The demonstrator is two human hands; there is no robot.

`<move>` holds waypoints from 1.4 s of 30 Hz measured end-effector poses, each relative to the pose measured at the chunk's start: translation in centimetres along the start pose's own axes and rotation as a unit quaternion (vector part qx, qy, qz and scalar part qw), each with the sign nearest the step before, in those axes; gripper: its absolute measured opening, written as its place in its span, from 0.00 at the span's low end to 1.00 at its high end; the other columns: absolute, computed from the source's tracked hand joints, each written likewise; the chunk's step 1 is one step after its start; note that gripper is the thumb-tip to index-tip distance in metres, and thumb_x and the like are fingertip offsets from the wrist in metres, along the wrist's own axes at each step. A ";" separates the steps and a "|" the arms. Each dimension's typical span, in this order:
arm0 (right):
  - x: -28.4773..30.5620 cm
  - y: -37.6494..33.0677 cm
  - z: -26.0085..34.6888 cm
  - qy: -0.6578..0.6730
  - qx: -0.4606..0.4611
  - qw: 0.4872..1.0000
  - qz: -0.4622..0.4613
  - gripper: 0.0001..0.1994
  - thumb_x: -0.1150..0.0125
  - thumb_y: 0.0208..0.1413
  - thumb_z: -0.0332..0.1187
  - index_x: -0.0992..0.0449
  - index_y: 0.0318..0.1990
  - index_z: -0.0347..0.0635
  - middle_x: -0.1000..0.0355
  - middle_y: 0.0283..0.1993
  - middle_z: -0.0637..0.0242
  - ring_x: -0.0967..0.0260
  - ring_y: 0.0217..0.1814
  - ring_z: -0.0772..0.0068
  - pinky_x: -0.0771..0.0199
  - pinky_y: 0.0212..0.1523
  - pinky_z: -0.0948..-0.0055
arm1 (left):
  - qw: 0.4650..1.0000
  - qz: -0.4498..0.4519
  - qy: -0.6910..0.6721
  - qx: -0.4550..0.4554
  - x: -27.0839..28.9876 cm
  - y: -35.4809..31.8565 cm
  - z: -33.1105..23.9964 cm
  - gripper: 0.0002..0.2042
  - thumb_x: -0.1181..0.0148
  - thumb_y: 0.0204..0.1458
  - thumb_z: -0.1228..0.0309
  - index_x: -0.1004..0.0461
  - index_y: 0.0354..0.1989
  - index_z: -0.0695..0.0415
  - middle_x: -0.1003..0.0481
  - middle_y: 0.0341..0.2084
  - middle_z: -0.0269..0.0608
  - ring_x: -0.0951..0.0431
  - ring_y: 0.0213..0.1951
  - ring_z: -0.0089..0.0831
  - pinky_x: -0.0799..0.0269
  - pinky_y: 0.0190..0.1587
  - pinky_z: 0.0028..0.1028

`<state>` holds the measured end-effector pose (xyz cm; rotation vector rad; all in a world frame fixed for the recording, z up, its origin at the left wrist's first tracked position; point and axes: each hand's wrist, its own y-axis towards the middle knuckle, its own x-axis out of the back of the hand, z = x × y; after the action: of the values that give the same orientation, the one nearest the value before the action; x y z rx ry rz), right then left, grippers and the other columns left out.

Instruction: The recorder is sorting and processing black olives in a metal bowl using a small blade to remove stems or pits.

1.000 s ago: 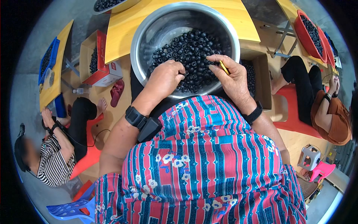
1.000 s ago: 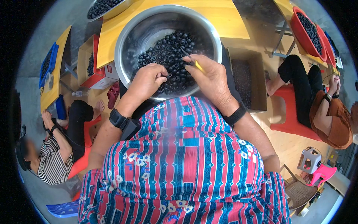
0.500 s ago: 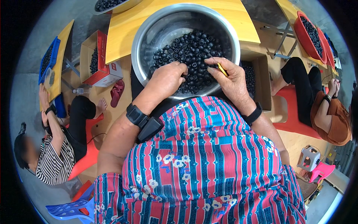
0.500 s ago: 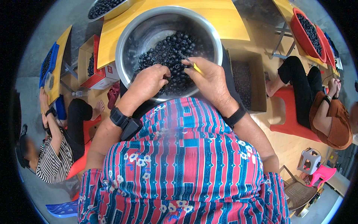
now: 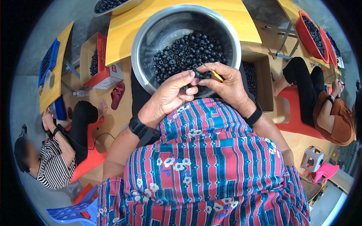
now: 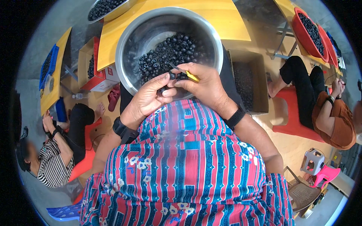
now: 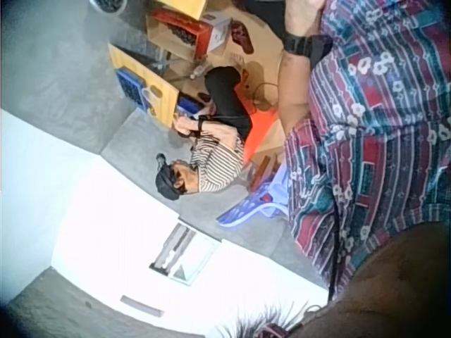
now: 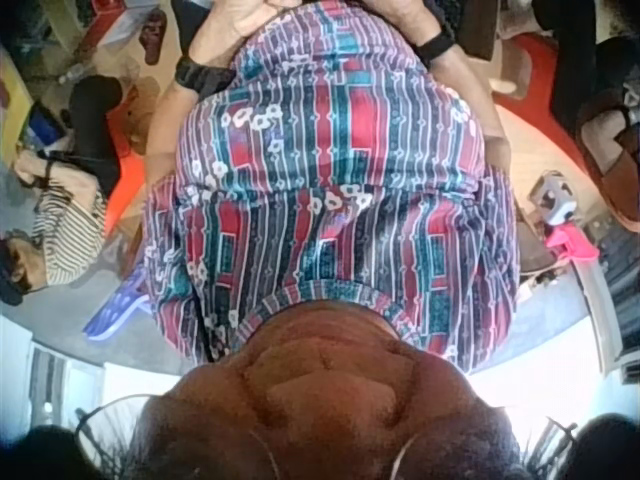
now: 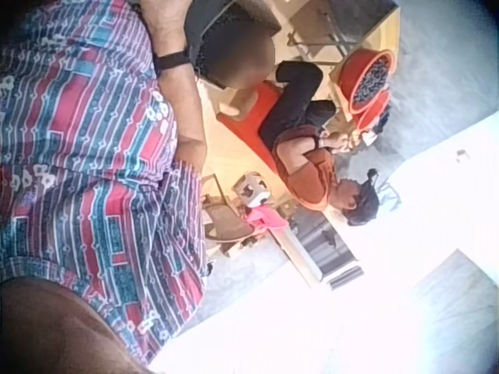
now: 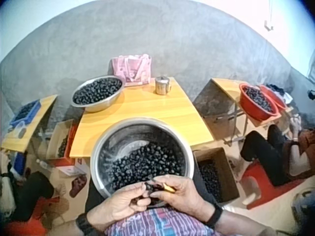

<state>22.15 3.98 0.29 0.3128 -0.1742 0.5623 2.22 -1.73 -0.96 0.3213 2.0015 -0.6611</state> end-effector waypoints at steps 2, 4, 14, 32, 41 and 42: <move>0.2 -0.1 0.0 -0.002 -0.007 1.000 0.004 0.17 0.31 0.49 0.24 0.23 0.48 0.33 0.21 0.46 0.61 0.24 0.49 0.72 0.27 0.52 0.75 | 1.000 -0.015 -0.005 -0.003 -0.4 0.1 0.2 0.06 0.45 0.63 0.67 0.31 0.40 0.55 0.32 0.31 0.30 0.38 0.26 0.15 0.46 0.21 0.12; 0.3 -0.1 0.1 -0.004 -0.013 1.000 0.007 0.17 0.32 0.50 0.24 0.23 0.48 0.33 0.21 0.46 0.61 0.24 0.49 0.71 0.26 0.52 0.75 | 1.000 0.001 0.020 0.006 -0.5 0.1 0.3 0.06 0.45 0.63 0.67 0.31 0.38 0.55 0.33 0.30 0.31 0.38 0.26 0.15 0.45 0.21 0.12; 0.2 -0.1 0.0 0.027 -0.010 0.999 0.028 0.15 0.34 0.54 0.28 0.23 0.49 0.33 0.22 0.44 0.60 0.24 0.48 0.72 0.26 0.50 0.75 | 0.999 0.018 0.038 0.005 0.0 0.2 0.4 0.07 0.45 0.63 0.66 0.31 0.40 0.56 0.34 0.30 0.31 0.37 0.26 0.15 0.46 0.21 0.12; 0.8 -0.2 1.7 -0.217 0.090 0.971 0.035 0.10 0.39 0.57 0.38 0.25 0.37 0.42 0.29 0.30 0.58 0.28 0.33 0.51 0.29 0.34 0.61 | 0.993 0.039 0.085 -0.077 0.1 -0.2 0.4 0.13 0.49 0.65 0.66 0.33 0.51 0.60 0.34 0.30 0.31 0.36 0.26 0.17 0.43 0.24 0.15; 0.7 -0.3 1.7 -0.246 0.100 0.963 0.040 0.10 0.38 0.56 0.39 0.26 0.37 0.43 0.30 0.30 0.59 0.27 0.32 0.53 0.29 0.32 0.60 | 0.990 0.030 0.109 -0.083 -0.2 -0.2 0.4 0.12 0.48 0.64 0.67 0.34 0.50 0.60 0.34 0.29 0.30 0.35 0.25 0.16 0.43 0.23 0.15; 0.7 -0.3 1.6 -0.248 0.101 0.963 0.040 0.10 0.38 0.56 0.39 0.26 0.37 0.43 0.30 0.30 0.59 0.27 0.32 0.54 0.29 0.32 0.60 | 0.990 0.034 0.111 -0.085 -0.2 -0.2 0.4 0.12 0.48 0.64 0.66 0.34 0.50 0.60 0.34 0.29 0.30 0.35 0.24 0.16 0.43 0.23 0.15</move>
<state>22.77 3.58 1.92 0.6459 -0.6183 0.5756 2.48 -2.10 -0.91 0.3719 2.2314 -0.4219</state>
